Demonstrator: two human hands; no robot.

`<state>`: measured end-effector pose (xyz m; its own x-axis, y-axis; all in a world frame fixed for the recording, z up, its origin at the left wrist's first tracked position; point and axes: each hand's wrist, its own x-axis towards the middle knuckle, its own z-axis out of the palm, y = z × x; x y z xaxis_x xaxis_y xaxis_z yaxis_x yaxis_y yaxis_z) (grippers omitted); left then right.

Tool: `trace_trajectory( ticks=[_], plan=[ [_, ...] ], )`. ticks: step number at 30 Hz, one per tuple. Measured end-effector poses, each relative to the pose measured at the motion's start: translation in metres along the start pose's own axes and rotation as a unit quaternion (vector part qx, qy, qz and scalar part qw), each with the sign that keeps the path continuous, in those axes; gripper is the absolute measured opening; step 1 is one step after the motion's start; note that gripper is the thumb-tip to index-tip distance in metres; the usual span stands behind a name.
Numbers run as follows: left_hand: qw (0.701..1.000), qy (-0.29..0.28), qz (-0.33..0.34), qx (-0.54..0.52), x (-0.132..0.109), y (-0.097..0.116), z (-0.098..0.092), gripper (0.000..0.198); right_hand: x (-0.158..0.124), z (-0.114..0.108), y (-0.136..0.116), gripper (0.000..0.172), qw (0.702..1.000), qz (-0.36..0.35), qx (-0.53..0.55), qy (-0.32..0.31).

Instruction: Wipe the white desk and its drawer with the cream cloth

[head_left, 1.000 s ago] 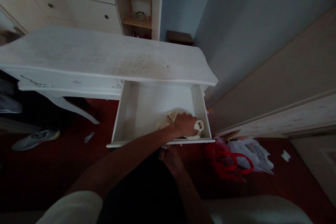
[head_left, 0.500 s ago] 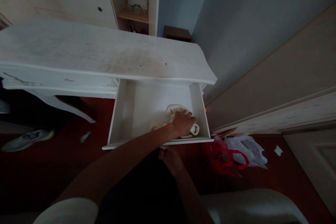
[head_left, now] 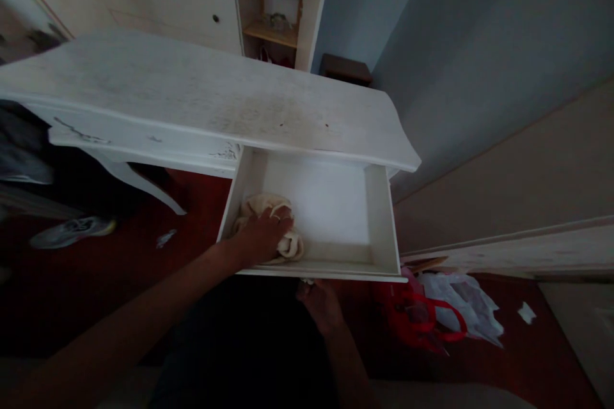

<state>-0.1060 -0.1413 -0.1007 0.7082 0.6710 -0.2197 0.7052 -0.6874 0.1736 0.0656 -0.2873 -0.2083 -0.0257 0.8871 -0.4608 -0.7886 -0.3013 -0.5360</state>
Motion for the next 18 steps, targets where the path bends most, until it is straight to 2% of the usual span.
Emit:
trace_trajectory(
  ticks=[4, 7, 10, 13, 18],
  plan=[
    [0.997, -0.020, 0.013, -0.080, -0.018, -0.022, -0.001, 0.073, -0.001, 0.001, -0.002, 0.027, 1.000, 0.008, -0.006, 0.006],
    [0.993, -0.053, 0.018, -0.107, -0.018, -0.024, -0.008, 0.078, -0.003, 0.003, -0.003, 0.025, 1.000, -0.001, -0.011, 0.010],
    [0.992, -0.076, 0.008, -0.099, -0.012, -0.018, -0.012, 0.085, -0.003, 0.003, -0.003, 0.024, 1.000, 0.002, -0.017, 0.012],
    [0.995, -0.073, 0.019, -0.068, -0.006, -0.014, -0.008, 0.085, -0.003, 0.000, -0.001, 0.023, 1.000, -0.001, -0.022, 0.007],
    [0.997, -0.058, 0.040, -0.032, -0.005, -0.023, -0.004, 0.088, -0.002, -0.005, 0.001, 0.022, 1.000, -0.001, -0.027, 0.000]
  ],
)
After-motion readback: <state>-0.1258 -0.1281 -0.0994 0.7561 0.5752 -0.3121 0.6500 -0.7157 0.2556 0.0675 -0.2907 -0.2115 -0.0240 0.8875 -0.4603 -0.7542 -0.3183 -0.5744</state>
